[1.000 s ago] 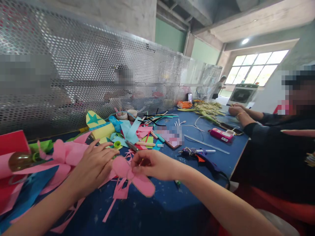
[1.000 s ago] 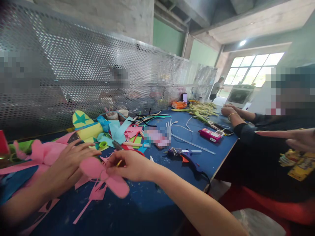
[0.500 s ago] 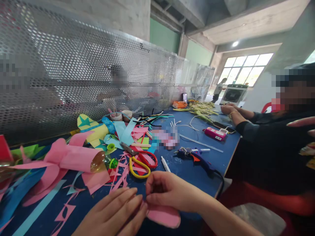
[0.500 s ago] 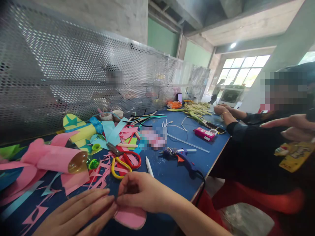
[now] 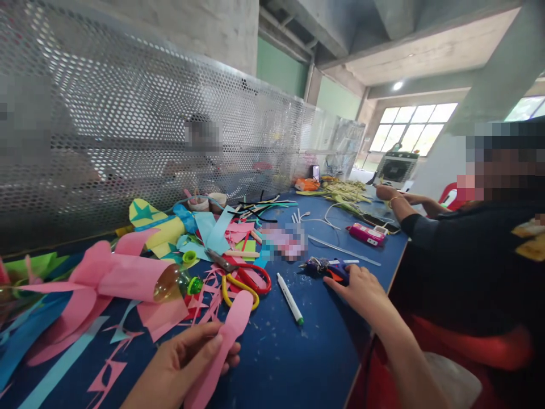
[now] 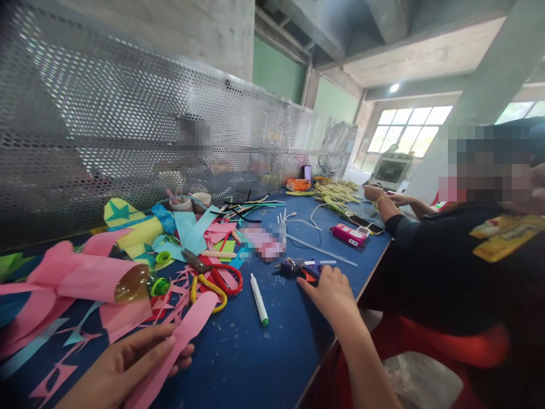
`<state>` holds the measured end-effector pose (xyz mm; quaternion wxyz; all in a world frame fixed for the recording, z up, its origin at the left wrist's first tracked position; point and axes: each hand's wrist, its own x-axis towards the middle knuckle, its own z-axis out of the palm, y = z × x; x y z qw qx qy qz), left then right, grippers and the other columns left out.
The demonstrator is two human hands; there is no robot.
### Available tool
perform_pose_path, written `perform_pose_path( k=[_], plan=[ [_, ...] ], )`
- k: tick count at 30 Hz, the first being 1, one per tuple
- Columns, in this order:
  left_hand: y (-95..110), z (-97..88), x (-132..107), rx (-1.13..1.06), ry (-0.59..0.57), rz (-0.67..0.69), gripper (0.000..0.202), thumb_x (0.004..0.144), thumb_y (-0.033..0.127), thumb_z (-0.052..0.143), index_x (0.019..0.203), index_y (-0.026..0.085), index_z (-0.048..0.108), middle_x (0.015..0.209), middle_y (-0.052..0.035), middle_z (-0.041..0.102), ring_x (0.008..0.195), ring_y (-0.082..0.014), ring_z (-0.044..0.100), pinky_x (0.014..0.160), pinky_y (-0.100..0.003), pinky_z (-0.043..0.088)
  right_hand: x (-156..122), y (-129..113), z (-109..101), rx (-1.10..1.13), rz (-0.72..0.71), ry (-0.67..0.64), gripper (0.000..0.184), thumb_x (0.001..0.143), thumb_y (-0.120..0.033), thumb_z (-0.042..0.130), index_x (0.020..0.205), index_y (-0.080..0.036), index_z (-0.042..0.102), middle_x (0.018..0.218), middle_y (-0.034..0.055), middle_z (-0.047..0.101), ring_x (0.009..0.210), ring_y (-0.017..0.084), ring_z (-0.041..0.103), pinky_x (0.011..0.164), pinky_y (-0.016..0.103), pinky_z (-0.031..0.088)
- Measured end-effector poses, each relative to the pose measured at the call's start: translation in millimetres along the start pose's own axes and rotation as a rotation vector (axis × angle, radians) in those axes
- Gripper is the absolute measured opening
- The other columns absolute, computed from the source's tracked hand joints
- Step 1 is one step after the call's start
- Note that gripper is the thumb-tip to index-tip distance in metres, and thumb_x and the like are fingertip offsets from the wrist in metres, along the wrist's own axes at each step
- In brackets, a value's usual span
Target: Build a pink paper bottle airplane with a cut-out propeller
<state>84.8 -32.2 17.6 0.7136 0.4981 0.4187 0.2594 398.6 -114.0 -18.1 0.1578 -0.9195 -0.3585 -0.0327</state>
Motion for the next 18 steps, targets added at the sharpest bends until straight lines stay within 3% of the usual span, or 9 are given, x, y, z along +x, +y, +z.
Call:
perform_pose_path(
  k=[3, 5, 7, 9, 11, 14, 18],
  plan=[
    [-1.9, -5.4, 2.9, -0.049, 0.005, -0.021, 0.033, 0.059, 0.038, 0.085, 0.084, 0.019, 0.073, 0.082, -0.0071, 0.078, 0.083, -0.0271, 0.073, 0.081, -0.035, 0.058, 4.8, 2.2, 0.4, 0.074, 0.034, -0.024, 0.047, 0.077, -0.035, 0.059, 0.106, 0.002, 0.063, 0.098, 0.0284, 0.065, 0.101, 0.042, 0.061, 0.086, 0.046, 0.044],
    [-4.9, -9.3, 4.9, -0.066, 0.008, -0.029, 0.035, 0.060, 0.039, 0.084, 0.086, 0.019, 0.072, 0.085, -0.0072, 0.078, 0.085, -0.0274, 0.073, 0.083, -0.036, 0.058, 4.2, 7.5, -5.8, 0.150, 0.033, -0.051, 0.040, 0.077, -0.036, 0.056, 0.097, -0.004, 0.066, 0.091, 0.0224, 0.069, 0.094, 0.038, 0.065, 0.082, 0.042, 0.047],
    [-7.8, -11.8, 7.0, -0.091, 0.006, -0.032, 0.036, 0.062, 0.039, 0.083, 0.089, 0.019, 0.071, 0.089, -0.0075, 0.077, 0.089, -0.0273, 0.072, 0.085, -0.037, 0.057, -1.8, 13.0, -15.7, 0.247, 0.001, -0.087, 0.038, 0.079, -0.043, 0.052, 0.090, -0.011, 0.068, 0.081, 0.0134, 0.071, 0.084, 0.032, 0.068, 0.075, 0.037, 0.050],
    [-9.8, -12.0, 8.9, -0.128, 0.007, -0.037, 0.038, 0.062, 0.040, 0.083, 0.092, 0.019, 0.069, 0.092, -0.0078, 0.077, 0.091, -0.0266, 0.072, 0.087, -0.037, 0.056, -13.7, 14.4, -26.7, 0.378, -0.042, -0.109, 0.046, 0.078, -0.055, 0.051, 0.096, -0.015, 0.065, 0.083, 0.0076, 0.072, 0.080, 0.027, 0.068, 0.069, 0.033, 0.052],
    [-10.6, -10.4, 10.8, -0.166, 0.015, -0.054, 0.044, 0.059, 0.039, 0.085, 0.094, 0.019, 0.067, 0.090, -0.0079, 0.077, 0.091, -0.0251, 0.072, 0.087, -0.034, 0.056, -29.9, 9.2, -36.3, 0.694, -0.056, -0.130, 0.052, 0.068, -0.057, 0.065, 0.097, -0.015, 0.065, 0.088, 0.0092, 0.072, 0.080, 0.027, 0.067, 0.068, 0.032, 0.053],
    [-10.0, -7.6, 12.8, -0.180, -0.039, -0.064, 0.047, 0.060, 0.040, 0.085, 0.096, 0.016, 0.068, 0.092, -0.0088, 0.077, 0.091, -0.0226, 0.071, 0.088, -0.031, 0.054, -57.4, -8.3, -45.7, 0.928, -0.019, -0.208, 0.046, 0.063, -0.054, 0.073, 0.092, -0.019, 0.068, 0.093, 0.0105, 0.072, 0.078, 0.026, 0.066, 0.064, 0.031, 0.054],
    [-10.8, -7.6, 13.2, -0.177, -0.121, -0.044, 0.043, 0.061, 0.039, 0.084, 0.097, 0.017, 0.071, 0.093, -0.0072, 0.077, 0.092, -0.0211, 0.070, 0.082, -0.028, 0.053, -89.3, -32.8, -48.0, 0.891, 0.010, -0.320, 0.033, 0.062, -0.053, 0.074, 0.068, -0.021, 0.069, 0.050, 0.0025, 0.061, 0.046, 0.019, 0.055, 0.046, 0.030, 0.048]
  ],
)
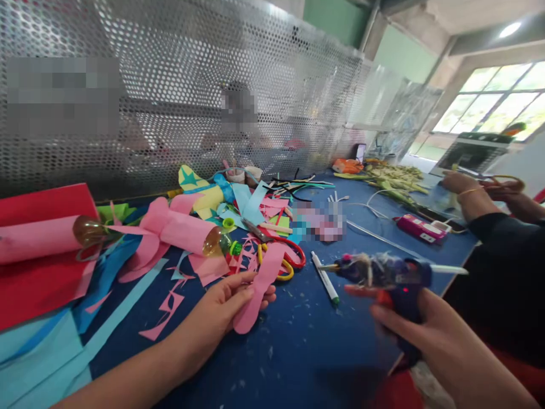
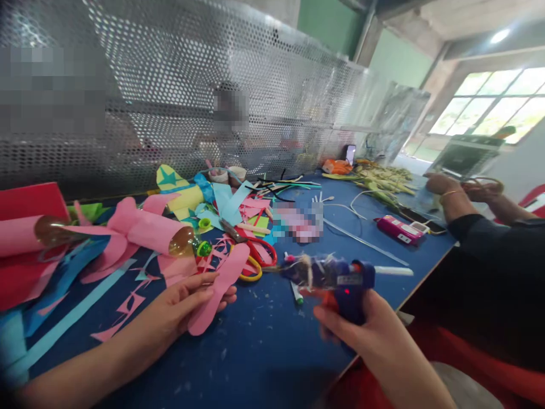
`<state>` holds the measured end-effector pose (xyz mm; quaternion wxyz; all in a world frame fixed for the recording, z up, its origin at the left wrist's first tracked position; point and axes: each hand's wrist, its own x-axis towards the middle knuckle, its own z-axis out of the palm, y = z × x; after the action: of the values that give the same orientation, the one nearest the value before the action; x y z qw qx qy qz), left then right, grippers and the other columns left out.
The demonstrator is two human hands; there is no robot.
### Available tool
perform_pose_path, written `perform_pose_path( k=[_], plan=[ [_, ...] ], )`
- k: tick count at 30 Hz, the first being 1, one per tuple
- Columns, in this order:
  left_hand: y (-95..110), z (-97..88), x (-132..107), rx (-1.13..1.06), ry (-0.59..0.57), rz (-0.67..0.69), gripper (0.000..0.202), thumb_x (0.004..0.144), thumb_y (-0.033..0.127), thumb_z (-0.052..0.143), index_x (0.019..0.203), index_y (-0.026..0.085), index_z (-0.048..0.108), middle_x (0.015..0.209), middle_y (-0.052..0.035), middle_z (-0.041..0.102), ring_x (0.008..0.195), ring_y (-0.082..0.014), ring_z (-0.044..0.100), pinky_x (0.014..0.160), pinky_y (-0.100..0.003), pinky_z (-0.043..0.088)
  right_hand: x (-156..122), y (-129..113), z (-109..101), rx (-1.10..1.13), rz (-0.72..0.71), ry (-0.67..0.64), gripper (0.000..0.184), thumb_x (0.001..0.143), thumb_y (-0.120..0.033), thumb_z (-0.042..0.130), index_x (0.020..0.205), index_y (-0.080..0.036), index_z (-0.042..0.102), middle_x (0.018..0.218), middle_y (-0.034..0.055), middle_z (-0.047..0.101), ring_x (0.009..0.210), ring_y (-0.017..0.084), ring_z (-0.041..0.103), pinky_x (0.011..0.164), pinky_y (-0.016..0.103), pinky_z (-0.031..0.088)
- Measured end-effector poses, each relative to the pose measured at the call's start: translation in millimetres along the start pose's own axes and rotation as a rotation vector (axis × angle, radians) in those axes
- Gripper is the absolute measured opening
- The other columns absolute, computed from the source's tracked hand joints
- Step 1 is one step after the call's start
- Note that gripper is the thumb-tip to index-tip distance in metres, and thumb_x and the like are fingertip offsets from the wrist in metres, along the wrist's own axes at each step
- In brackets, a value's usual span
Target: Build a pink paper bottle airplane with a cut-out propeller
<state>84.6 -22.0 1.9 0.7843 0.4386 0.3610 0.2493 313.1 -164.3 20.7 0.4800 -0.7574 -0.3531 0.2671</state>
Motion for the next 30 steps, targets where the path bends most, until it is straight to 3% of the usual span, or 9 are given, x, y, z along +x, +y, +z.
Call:
perform_pose_path(
  k=[3, 7, 11, 14, 19, 25, 30],
  plan=[
    [-3.8, -2.4, 0.2, 0.016, -0.007, 0.011, 0.039, 0.066, 0.038, 0.081, 0.098, 0.017, 0.071, 0.094, -0.0069, 0.076, 0.091, -0.0210, 0.069, 0.082, -0.029, 0.052, -12.1, -1.5, 16.5, -0.065, -0.040, -0.064, 0.028, 0.068, -0.051, 0.070, 0.068, -0.023, 0.073, 0.046, 0.0017, 0.061, 0.042, 0.018, 0.055, 0.042, 0.028, 0.047],
    [-8.1, -4.7, 1.4, 0.062, 0.018, 0.017, 0.038, 0.067, 0.039, 0.080, 0.097, 0.018, 0.070, 0.090, -0.0046, 0.075, 0.086, -0.0196, 0.069, 0.082, -0.030, 0.051, -19.6, 2.9, 33.0, -0.166, -0.366, -0.143, 0.021, 0.078, -0.041, 0.064, 0.084, -0.025, 0.076, 0.078, 0.0046, 0.077, 0.071, 0.026, 0.072, 0.066, 0.030, 0.058],
    [-8.3, -4.9, 0.5, 0.117, 0.033, 0.041, 0.037, 0.069, 0.038, 0.077, 0.098, 0.018, 0.070, 0.092, -0.0054, 0.074, 0.086, -0.0212, 0.069, 0.081, -0.031, 0.052, -25.2, 4.5, 42.8, -0.365, -0.558, -0.065, 0.021, 0.083, -0.035, 0.060, 0.098, -0.026, 0.072, 0.085, 0.0053, 0.077, 0.075, 0.026, 0.074, 0.066, 0.029, 0.060],
    [-7.9, -4.8, -0.5, 0.162, 0.035, 0.067, 0.034, 0.071, 0.036, 0.075, 0.100, 0.018, 0.071, 0.094, -0.0059, 0.074, 0.087, -0.0216, 0.068, 0.082, -0.032, 0.051, -29.0, 1.1, 46.1, -0.444, -0.646, -0.049, 0.021, 0.085, -0.033, 0.057, 0.099, -0.026, 0.071, 0.086, 0.0072, 0.076, 0.077, 0.026, 0.074, 0.063, 0.029, 0.059],
    [-7.7, -4.5, -1.2, 0.182, 0.019, 0.077, 0.032, 0.074, 0.036, 0.072, 0.102, 0.020, 0.071, 0.096, -0.0049, 0.074, 0.091, -0.0214, 0.068, 0.086, -0.032, 0.050, -34.4, -3.9, 48.9, -0.458, -0.724, -0.030, 0.018, 0.089, -0.026, 0.052, 0.091, -0.027, 0.071, 0.094, 0.0089, 0.074, 0.086, 0.026, 0.072, 0.071, 0.032, 0.059],
    [-7.1, -4.4, -0.5, 0.150, 0.018, 0.035, 0.037, 0.071, 0.037, 0.075, 0.102, 0.018, 0.070, 0.095, -0.0065, 0.074, 0.090, -0.0219, 0.068, 0.085, -0.033, 0.050, -33.8, -1.8, 48.2, -0.492, -0.734, -0.038, 0.026, 0.089, -0.024, 0.049, 0.108, -0.027, 0.067, 0.098, 0.0097, 0.073, 0.091, 0.028, 0.071, 0.074, 0.035, 0.059],
    [-5.0, -2.5, -1.4, 0.162, 0.038, 0.029, 0.037, 0.071, 0.036, 0.075, 0.102, 0.017, 0.070, 0.094, -0.0061, 0.074, 0.091, -0.0221, 0.068, 0.085, -0.032, 0.050, -26.4, 0.8, 43.1, -0.528, -0.824, -0.107, 0.023, 0.087, -0.023, 0.053, 0.103, -0.028, 0.069, 0.097, 0.0080, 0.073, 0.087, 0.025, 0.072, 0.070, 0.031, 0.060]
  ],
)
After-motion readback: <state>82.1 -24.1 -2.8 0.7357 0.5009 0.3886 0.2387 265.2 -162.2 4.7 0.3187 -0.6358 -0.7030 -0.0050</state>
